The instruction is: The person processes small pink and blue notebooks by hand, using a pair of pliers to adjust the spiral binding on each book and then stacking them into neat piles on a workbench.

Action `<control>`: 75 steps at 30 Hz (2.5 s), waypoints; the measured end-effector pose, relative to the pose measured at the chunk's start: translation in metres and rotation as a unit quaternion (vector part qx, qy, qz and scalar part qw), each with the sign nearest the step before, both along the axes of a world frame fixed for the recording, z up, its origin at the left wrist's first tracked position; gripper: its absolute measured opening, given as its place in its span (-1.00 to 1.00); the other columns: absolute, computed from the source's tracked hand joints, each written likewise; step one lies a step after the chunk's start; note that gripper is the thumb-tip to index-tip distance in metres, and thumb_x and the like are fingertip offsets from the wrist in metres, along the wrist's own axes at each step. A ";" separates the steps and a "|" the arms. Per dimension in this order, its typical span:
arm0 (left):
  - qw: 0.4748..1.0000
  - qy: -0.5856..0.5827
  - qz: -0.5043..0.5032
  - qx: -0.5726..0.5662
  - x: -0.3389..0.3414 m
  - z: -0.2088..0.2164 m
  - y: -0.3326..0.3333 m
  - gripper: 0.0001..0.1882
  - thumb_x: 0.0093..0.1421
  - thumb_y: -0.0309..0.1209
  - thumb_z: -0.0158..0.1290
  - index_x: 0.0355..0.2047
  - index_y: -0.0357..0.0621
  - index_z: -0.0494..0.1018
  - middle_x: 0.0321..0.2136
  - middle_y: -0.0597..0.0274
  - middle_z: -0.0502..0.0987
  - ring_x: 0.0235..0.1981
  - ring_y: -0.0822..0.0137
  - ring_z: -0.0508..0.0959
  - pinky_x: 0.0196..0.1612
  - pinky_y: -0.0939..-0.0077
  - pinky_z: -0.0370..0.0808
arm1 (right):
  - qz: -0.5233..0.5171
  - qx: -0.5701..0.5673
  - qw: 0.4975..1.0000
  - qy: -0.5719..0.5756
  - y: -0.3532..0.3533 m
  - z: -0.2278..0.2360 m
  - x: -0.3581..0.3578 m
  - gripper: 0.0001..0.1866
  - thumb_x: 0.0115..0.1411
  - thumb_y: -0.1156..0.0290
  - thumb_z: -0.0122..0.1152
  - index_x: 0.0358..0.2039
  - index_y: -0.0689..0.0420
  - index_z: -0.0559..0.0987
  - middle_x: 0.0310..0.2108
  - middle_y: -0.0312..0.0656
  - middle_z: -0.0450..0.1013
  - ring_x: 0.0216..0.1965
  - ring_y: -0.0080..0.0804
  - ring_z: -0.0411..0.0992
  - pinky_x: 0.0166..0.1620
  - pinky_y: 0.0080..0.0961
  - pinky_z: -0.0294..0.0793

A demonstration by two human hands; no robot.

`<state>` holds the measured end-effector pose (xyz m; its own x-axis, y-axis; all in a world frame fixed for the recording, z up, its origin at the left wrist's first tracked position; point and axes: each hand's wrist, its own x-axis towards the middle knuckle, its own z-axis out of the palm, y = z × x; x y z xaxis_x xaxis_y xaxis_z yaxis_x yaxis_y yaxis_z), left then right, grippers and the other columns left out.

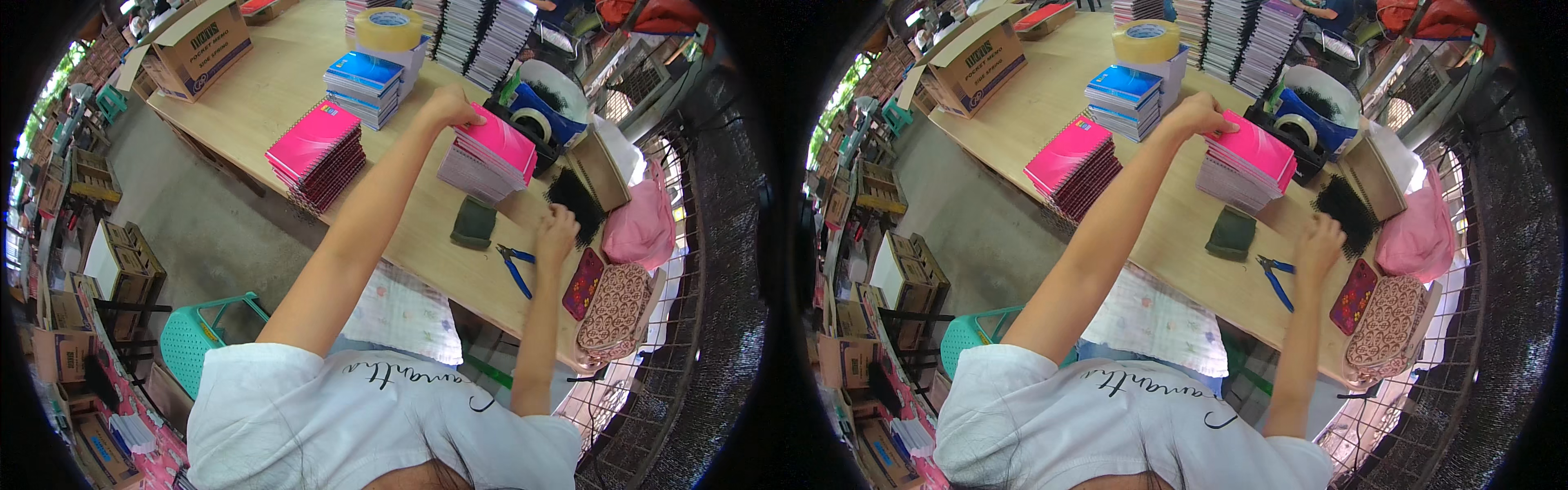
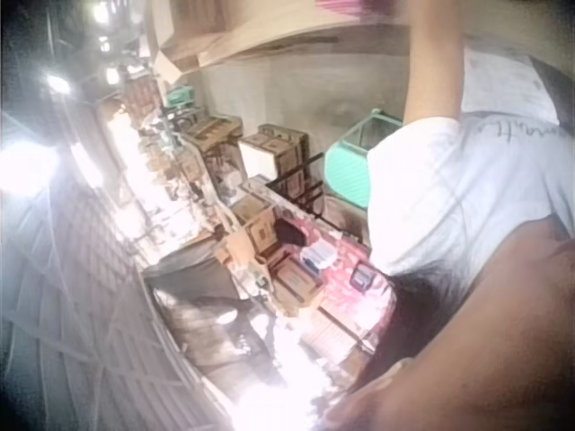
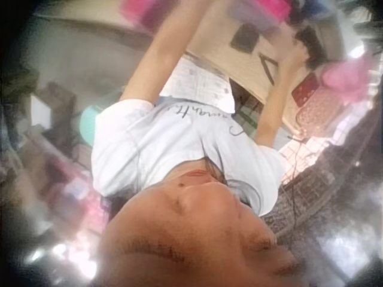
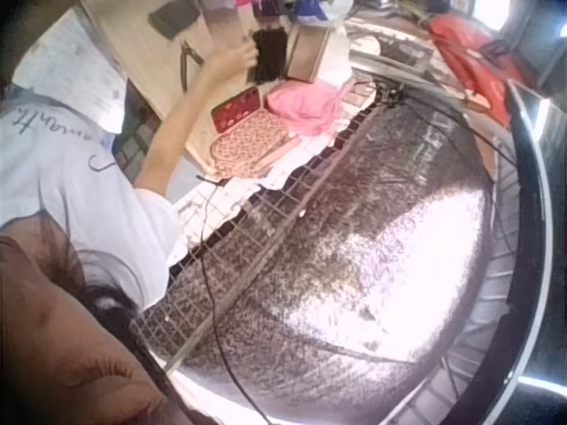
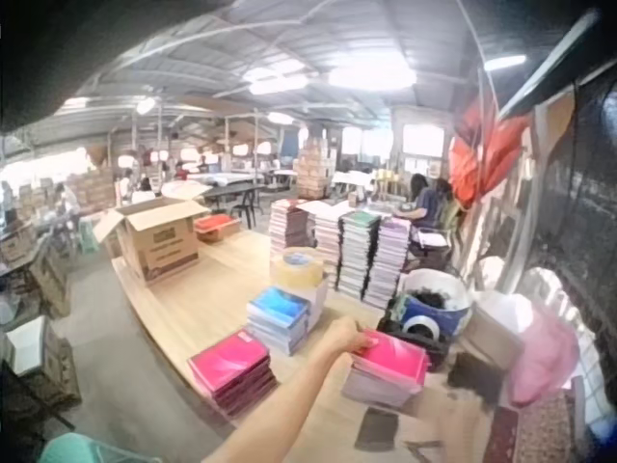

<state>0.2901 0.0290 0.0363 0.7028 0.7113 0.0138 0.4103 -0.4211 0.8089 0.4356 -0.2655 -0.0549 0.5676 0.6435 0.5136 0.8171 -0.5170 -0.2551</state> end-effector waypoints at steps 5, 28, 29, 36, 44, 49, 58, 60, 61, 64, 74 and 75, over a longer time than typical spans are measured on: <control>0.999 -0.013 -0.002 -0.043 0.007 0.000 0.001 -0.67 -0.09 -0.36 0.39 -0.43 -0.37 0.55 -0.49 0.10 0.59 -0.50 0.36 0.57 -0.46 0.46 0.49 | -0.106 -0.155 0.981 -0.052 0.000 -0.020 0.065 -0.74 0.15 0.30 0.19 -0.17 0.09 0.51 -0.11 -0.17 0.37 -0.04 -0.09 0.34 -0.08 -0.08 0.38; 0.951 -0.276 0.090 0.105 -0.153 -0.123 -0.184 -0.78 0.09 -0.47 0.21 -0.23 -0.16 0.50 -0.26 0.14 0.38 -0.27 0.23 0.49 -0.26 0.46 0.47 | 0.271 0.079 0.904 0.321 -0.028 0.026 -0.104 -0.80 0.13 0.55 0.24 -0.20 0.16 0.66 -0.47 -0.19 0.52 -0.39 -0.49 0.44 -0.32 -0.59 0.38; 0.951 -0.279 0.091 0.096 -0.153 -0.125 -0.184 -0.79 0.09 -0.48 0.21 -0.24 -0.16 0.51 -0.26 0.15 0.38 -0.27 0.24 0.49 -0.27 0.46 0.48 | 0.269 0.067 0.906 0.321 -0.026 0.028 -0.105 -0.80 0.13 0.56 0.24 -0.21 0.16 0.66 -0.46 -0.19 0.52 -0.39 -0.49 0.45 -0.32 -0.58 0.38; 0.954 -0.281 0.078 0.070 -0.153 -0.118 -0.187 -0.84 0.10 -0.52 0.20 -0.28 -0.18 0.51 -0.26 0.18 0.34 -0.30 0.33 0.49 -0.43 0.55 0.56 | 0.306 0.069 0.858 0.407 -0.023 0.029 -0.105 -0.82 0.12 0.55 0.24 -0.24 0.20 0.65 -0.41 -0.18 0.52 -0.39 -0.47 0.43 -0.30 -0.57 0.39; 0.952 -0.289 0.088 0.057 -0.154 -0.120 -0.189 -0.84 0.10 -0.54 0.19 -0.29 -0.20 0.49 -0.26 0.17 0.33 -0.31 0.34 0.47 -0.39 0.57 0.52 | 0.373 -0.002 0.841 0.393 -0.020 0.045 -0.105 -0.85 0.11 0.54 0.25 -0.28 0.25 0.63 -0.44 -0.20 0.47 -0.44 -0.44 0.40 -0.34 -0.52 0.35; 0.953 -0.287 0.088 0.045 -0.154 -0.121 -0.192 -0.84 0.12 -0.51 0.19 -0.29 -0.22 0.47 -0.24 0.14 0.33 -0.21 0.30 0.41 -0.17 0.53 0.40 | 0.393 -0.004 0.844 0.364 -0.020 0.040 -0.100 -0.84 0.09 0.51 0.28 -0.30 0.26 0.61 -0.39 -0.18 0.45 -0.41 -0.40 0.42 -0.36 -0.53 0.37; 0.947 -0.286 0.094 0.114 -0.154 -0.127 -0.195 -0.66 0.02 -0.36 0.31 -0.27 -0.19 0.42 -0.22 0.14 0.24 -0.20 0.26 0.33 -0.11 0.46 0.35 | 0.388 0.026 0.869 0.305 -0.022 0.033 -0.109 -0.82 0.08 0.53 0.28 -0.26 0.22 0.61 -0.37 -0.16 0.46 -0.43 -0.35 0.45 -0.38 -0.51 0.41; 0.943 -0.295 0.104 0.115 -0.151 -0.123 -0.198 -0.63 -0.02 -0.36 0.34 -0.28 -0.18 0.42 -0.22 0.10 0.23 -0.20 0.22 0.33 -0.13 0.40 0.36 | 0.386 0.026 0.871 0.303 -0.024 0.034 -0.110 -0.81 0.08 0.52 0.28 -0.26 0.22 0.61 -0.37 -0.16 0.45 -0.43 -0.35 0.46 -0.38 -0.50 0.42; 0.941 -0.299 0.110 0.115 -0.150 -0.122 -0.199 -0.61 -0.05 -0.36 0.35 -0.28 -0.18 0.41 -0.22 0.08 0.23 -0.20 0.20 0.33 -0.13 0.37 0.37 | 0.386 0.029 0.872 0.301 -0.025 0.037 -0.111 -0.81 0.08 0.52 0.29 -0.25 0.22 0.61 -0.37 -0.16 0.46 -0.44 -0.35 0.46 -0.37 -0.49 0.42; 0.942 -0.284 0.125 0.127 -0.150 -0.125 -0.198 -0.60 -0.06 -0.35 0.37 -0.29 -0.17 0.41 -0.21 0.09 0.23 -0.20 0.19 0.33 -0.14 0.37 0.37 | 0.383 0.015 0.871 0.306 -0.027 0.037 -0.112 -0.81 0.06 0.50 0.31 -0.27 0.21 0.61 -0.38 -0.16 0.45 -0.43 -0.33 0.47 -0.37 -0.47 0.43; 0.941 -0.286 0.131 0.121 -0.152 -0.130 -0.199 -0.63 -0.07 -0.35 0.37 -0.32 -0.16 0.43 -0.25 0.11 0.25 -0.21 0.20 0.33 -0.18 0.37 0.35 | 0.358 0.099 0.928 0.042 -0.019 0.030 -0.115 -0.77 -0.10 0.54 0.36 -0.34 0.08 0.64 -0.43 -0.30 0.43 -0.43 -0.36 0.43 -0.40 -0.41 0.34; 0.941 -0.288 0.129 0.124 -0.152 -0.130 -0.199 -0.63 -0.07 -0.35 0.37 -0.32 -0.15 0.44 -0.25 0.11 0.25 -0.21 0.20 0.33 -0.19 0.37 0.35 | 0.363 0.093 0.926 0.040 -0.018 0.030 -0.115 -0.77 -0.10 0.54 0.36 -0.34 0.08 0.64 -0.43 -0.30 0.43 -0.42 -0.35 0.43 -0.40 -0.41 0.35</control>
<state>0.1383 -0.1697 -0.0939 0.3323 0.7816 0.5279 0.0484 -0.5731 0.8181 0.3208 -0.2840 -0.0251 0.0611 0.7747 0.6294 0.9063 0.2210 -0.3601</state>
